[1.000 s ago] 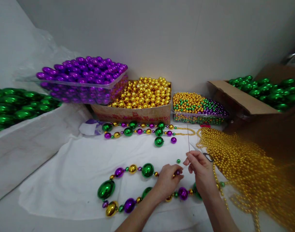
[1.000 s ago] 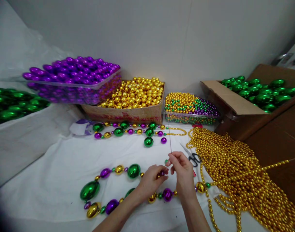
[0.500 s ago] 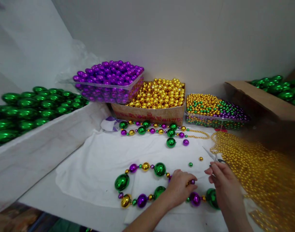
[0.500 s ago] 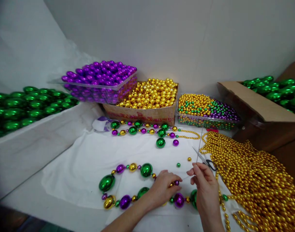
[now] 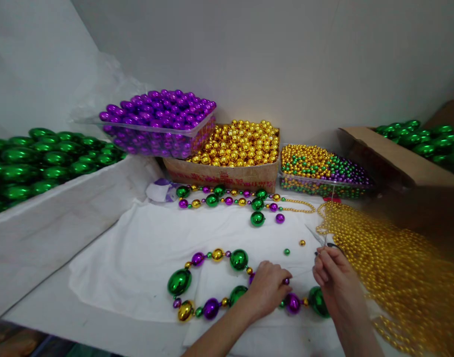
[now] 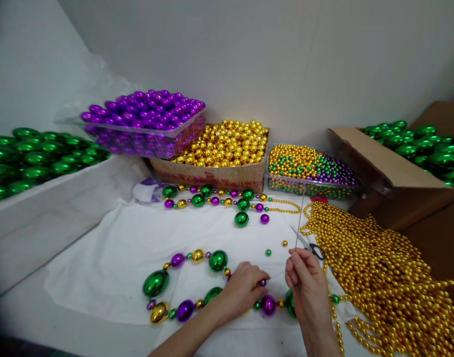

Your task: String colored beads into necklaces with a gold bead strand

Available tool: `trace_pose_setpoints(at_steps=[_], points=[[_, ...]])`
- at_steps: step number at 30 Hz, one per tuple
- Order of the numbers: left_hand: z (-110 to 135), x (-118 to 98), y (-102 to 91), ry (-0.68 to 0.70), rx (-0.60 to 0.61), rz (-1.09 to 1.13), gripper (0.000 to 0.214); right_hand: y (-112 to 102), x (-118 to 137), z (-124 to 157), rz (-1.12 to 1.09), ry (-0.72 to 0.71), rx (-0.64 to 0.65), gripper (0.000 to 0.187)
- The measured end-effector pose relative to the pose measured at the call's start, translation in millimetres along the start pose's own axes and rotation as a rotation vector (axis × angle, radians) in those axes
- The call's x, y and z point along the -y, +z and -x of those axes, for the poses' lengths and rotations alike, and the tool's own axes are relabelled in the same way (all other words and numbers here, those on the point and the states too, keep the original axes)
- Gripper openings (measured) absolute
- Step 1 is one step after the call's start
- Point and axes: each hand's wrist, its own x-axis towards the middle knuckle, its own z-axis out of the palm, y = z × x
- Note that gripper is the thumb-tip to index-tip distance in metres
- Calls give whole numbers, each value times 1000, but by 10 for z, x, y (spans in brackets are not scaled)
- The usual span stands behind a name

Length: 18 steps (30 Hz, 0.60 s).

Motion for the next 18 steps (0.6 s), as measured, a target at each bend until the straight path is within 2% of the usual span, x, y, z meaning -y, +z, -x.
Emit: trace_pose_setpoints(at_steps=[4,10,14,18], points=[[-6,-28,-29,-12,19,8,26,-67,-2,-19,4,-24,-35,18],[11,-12,-143,-18,57,134,49,-132,85,-22,52,-67,-50,18],[129,99,-474,-41,-67,270,40,-193,146,-21,82,-66,-51,20],[356,334,-852,-137,-202,259,32,-295,181,-37,118,-54,-59,22]])
